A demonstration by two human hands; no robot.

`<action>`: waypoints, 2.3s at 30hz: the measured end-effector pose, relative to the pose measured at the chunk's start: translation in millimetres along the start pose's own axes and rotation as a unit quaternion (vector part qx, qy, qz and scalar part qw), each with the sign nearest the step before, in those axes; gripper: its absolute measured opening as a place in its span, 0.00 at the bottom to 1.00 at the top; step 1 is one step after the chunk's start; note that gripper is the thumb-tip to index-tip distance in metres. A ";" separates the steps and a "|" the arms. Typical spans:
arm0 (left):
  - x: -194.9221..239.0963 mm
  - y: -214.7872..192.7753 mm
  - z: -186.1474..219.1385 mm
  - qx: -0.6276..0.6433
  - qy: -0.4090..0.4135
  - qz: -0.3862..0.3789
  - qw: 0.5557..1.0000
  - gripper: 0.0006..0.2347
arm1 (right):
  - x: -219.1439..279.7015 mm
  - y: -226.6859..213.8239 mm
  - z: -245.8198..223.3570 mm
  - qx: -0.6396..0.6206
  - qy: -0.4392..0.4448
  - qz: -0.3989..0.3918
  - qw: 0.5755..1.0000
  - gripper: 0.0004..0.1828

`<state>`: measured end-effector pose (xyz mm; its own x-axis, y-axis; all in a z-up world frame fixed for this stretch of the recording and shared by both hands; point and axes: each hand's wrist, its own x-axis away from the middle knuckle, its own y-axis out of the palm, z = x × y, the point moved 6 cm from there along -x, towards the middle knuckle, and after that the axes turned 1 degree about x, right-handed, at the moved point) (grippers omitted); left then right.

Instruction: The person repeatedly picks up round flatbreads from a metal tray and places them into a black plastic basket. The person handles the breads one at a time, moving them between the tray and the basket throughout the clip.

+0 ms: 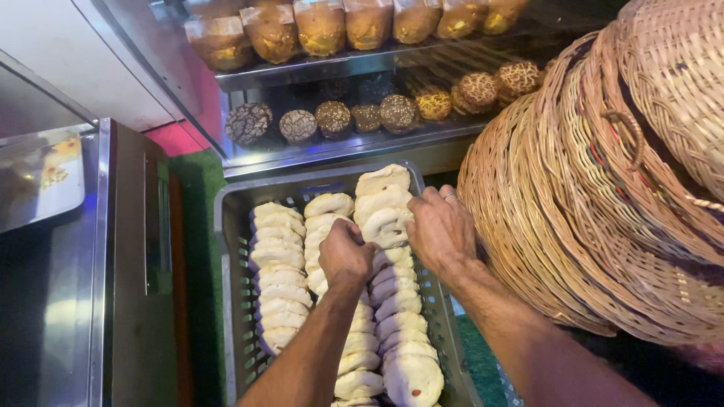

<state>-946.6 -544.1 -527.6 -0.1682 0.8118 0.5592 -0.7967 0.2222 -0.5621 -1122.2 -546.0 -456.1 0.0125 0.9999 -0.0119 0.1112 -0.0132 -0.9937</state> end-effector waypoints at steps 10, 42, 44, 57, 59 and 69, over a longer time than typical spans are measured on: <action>9.8 -23.5 -5.5 -0.019 0.015 0.012 1.000 0.13 | 5.7 -8.5 -15.7 -0.023 -0.009 -0.013 1.000 0.16; 188.2 -385.5 -110.0 0.079 0.093 0.274 0.954 0.13 | 110.5 -204.2 -328.8 -0.040 -0.221 0.161 0.961 0.16; 208.7 -415.2 -123.2 0.096 0.103 0.291 0.946 0.14 | 122.8 -221.9 -358.9 -0.044 -0.239 0.175 0.954 0.16; 362.6 -604.7 -191.4 0.156 0.185 0.460 0.854 0.14 | 205.6 -322.0 -552.4 -0.078 -0.377 0.275 0.881 0.14; 389.7 -630.1 -203.7 0.159 0.193 0.489 0.836 0.14 | 212.5 -333.7 -582.3 -0.081 -0.399 0.282 0.869 0.15; 511.7 -734.6 -280.0 0.137 0.198 0.593 0.769 0.13 | 286.2 -387.0 -726.8 -0.135 -0.472 0.283 0.824 0.16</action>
<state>-284.8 -140.6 0.9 -0.7238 0.4685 -0.5065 -0.3210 -0.8785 -0.3539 -439.4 -262.9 6.1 -0.6264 0.3937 -0.6728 0.5712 -0.3555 -0.7398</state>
